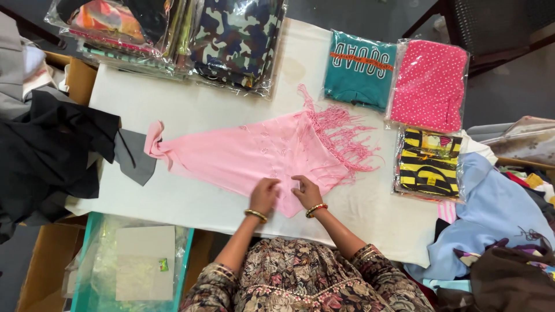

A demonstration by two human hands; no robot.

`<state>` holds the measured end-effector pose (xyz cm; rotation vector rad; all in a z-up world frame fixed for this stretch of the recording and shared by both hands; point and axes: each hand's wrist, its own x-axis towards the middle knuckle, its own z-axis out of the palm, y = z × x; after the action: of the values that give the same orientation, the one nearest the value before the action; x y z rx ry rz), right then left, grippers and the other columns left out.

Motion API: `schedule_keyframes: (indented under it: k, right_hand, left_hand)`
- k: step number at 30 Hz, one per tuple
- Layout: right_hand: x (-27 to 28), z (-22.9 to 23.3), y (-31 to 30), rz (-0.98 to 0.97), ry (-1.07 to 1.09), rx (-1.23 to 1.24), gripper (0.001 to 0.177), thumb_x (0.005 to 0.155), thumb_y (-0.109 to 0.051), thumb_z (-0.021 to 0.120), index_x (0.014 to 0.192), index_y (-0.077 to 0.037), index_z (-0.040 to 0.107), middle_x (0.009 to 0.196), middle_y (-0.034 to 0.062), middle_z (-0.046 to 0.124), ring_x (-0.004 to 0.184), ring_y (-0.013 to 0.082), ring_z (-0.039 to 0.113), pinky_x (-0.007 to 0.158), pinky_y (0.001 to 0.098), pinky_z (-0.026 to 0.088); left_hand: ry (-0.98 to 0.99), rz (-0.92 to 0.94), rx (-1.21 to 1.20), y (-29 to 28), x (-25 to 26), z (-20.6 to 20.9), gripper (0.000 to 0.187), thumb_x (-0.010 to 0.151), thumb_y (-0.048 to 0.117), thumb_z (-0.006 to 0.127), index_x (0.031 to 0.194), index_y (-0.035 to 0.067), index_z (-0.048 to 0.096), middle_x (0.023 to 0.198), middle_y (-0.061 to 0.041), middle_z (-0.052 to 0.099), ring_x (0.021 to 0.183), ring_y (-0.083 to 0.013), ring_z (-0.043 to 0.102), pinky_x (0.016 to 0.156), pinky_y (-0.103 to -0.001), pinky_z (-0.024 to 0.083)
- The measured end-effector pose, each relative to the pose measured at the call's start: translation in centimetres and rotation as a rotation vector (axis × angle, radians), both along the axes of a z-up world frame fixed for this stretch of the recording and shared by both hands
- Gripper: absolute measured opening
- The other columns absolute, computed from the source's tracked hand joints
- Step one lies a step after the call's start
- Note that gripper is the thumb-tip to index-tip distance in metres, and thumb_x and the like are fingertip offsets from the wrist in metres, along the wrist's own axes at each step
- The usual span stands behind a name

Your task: Folding pink and brown scarves and placing them into clear plastic packaging.

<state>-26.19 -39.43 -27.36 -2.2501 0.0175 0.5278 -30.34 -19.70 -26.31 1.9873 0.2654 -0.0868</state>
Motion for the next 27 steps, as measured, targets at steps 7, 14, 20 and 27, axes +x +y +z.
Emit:
schedule_keyframes:
  k: [7, 14, 20, 27]
  right_hand:
    - [1.2, 1.2, -0.9, -0.188, 0.036, 0.446, 0.033, 0.088, -0.009, 0.069, 0.120, -0.014, 0.071, 0.097, 0.0022, 0.068, 0.076, 0.0104, 0.062, 0.067, 0.0258, 0.051]
    - [8.8, 3.1, 0.2, 0.291, -0.587, -0.191, 0.027, 0.087, -0.006, 0.062, 0.109, -0.016, 0.074, 0.114, 0.0062, 0.067, 0.098, 0.0289, 0.066, 0.078, 0.0396, 0.056]
    - [12.7, 2.5, 0.9, 0.521, -0.716, -0.288, 0.027, 0.085, -0.004, 0.060, 0.103, -0.018, 0.075, 0.106, 0.0069, 0.065, 0.092, 0.0272, 0.067, 0.077, 0.0403, 0.055]
    - [13.8, 1.7, 0.2, 0.625, -0.696, -0.386, 0.008, 0.088, -0.009, 0.065, 0.090, -0.015, 0.070, 0.101, 0.0061, 0.062, 0.093, 0.0258, 0.067, 0.077, 0.0400, 0.055]
  left_hand:
    - [0.011, 0.011, -0.217, -5.1, 1.5, -3.4, 0.041, 0.083, 0.011, 0.075, 0.123, 0.009, 0.067, 0.103, -0.008, 0.066, 0.084, -0.0190, 0.067, 0.077, -0.032, 0.057]
    - [0.193, 0.029, -0.200, -5.5, 1.1, -4.7, 0.039, 0.084, 0.013, 0.077, 0.122, 0.008, 0.069, 0.079, -0.004, 0.068, 0.071, -0.0141, 0.064, 0.070, -0.029, 0.054]
    - [0.194, 0.025, -0.296, -5.1, 0.4, -5.2, 0.037, 0.085, 0.009, 0.073, 0.121, 0.007, 0.069, 0.079, -0.001, 0.069, 0.070, -0.0097, 0.064, 0.069, -0.026, 0.054]
    - [0.193, 0.003, -0.339, -5.2, 0.3, -5.8, 0.037, 0.084, 0.007, 0.072, 0.121, 0.006, 0.069, 0.080, 0.000, 0.069, 0.069, -0.0092, 0.064, 0.069, -0.026, 0.054]
